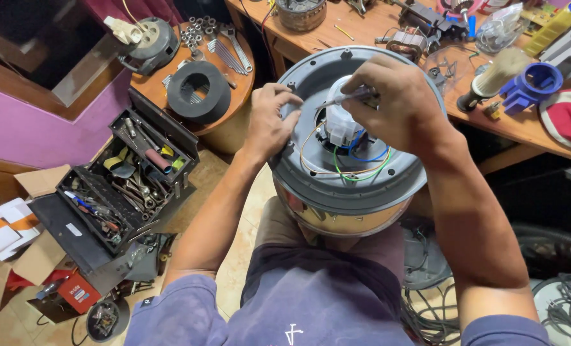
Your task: Disassembling and repairing the motor housing of a vacuum cleaner.
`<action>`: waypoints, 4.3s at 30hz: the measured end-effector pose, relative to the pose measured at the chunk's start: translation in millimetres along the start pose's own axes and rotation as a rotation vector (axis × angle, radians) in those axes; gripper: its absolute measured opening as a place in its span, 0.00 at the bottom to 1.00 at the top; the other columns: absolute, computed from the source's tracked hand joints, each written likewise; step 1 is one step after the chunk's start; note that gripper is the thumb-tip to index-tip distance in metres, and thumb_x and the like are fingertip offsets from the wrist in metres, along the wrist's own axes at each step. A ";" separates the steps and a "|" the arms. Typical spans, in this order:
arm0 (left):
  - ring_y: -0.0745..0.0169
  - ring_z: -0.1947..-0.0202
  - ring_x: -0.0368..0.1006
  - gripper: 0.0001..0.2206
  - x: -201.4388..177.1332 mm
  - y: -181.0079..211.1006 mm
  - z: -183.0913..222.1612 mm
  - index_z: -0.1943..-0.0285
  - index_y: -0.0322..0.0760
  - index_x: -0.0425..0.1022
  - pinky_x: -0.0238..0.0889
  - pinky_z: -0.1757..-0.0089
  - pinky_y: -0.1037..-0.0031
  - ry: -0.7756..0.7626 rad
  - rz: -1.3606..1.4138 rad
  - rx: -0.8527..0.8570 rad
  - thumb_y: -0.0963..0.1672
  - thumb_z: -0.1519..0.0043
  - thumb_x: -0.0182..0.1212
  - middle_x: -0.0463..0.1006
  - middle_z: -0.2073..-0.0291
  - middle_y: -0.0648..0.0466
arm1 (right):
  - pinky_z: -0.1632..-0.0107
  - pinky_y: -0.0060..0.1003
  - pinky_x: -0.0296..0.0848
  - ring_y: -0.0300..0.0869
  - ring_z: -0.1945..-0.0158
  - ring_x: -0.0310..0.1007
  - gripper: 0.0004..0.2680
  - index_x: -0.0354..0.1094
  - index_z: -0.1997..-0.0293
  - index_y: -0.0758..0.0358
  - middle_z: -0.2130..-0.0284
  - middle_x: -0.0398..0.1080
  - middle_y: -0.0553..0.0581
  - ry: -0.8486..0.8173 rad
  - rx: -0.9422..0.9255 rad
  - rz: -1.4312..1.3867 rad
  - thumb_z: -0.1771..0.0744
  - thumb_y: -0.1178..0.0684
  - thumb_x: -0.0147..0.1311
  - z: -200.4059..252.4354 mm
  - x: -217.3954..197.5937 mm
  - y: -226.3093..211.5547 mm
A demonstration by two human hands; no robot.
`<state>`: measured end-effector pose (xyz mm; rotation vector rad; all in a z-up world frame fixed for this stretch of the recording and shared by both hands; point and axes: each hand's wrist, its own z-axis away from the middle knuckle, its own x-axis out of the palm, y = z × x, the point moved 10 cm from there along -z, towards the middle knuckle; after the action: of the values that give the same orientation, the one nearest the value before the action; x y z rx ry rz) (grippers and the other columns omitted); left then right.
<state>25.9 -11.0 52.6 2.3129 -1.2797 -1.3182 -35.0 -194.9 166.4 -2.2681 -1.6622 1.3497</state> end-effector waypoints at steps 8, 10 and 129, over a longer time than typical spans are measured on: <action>0.31 0.34 0.54 0.05 64.1 -5.6 -10.4 0.69 0.48 0.84 0.48 0.39 0.52 -0.413 -0.123 0.458 0.45 0.53 0.72 0.74 0.45 0.49 | 0.64 0.45 0.68 0.55 0.69 0.68 0.07 0.67 0.60 0.70 0.68 0.72 0.63 -0.112 -0.088 0.030 0.39 0.65 0.56 -25.3 45.3 6.0; 0.29 0.27 0.40 0.07 80.1 -11.3 -8.5 0.68 0.48 0.82 0.24 0.37 0.24 -0.583 -0.250 0.329 0.43 0.55 0.68 0.71 0.43 0.51 | 0.65 0.45 0.70 0.55 0.69 0.71 0.07 0.67 0.61 0.71 0.68 0.74 0.63 -0.078 -0.117 0.062 0.39 0.66 0.59 -24.4 51.2 5.0; 0.49 0.23 0.36 0.29 90.8 -31.8 -1.6 0.32 0.43 0.71 0.31 0.33 0.37 -0.683 -0.366 0.083 0.46 0.46 0.65 0.70 0.34 0.52 | 0.76 0.48 0.76 0.51 0.69 0.77 0.13 0.64 0.50 0.68 0.71 0.69 0.56 -0.422 -0.096 0.740 0.33 0.47 0.50 -18.8 133.4 43.2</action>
<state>67.0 -60.6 -18.9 2.3076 -1.0900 -2.3640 17.8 -100.5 75.2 -2.9745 -0.9582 2.0281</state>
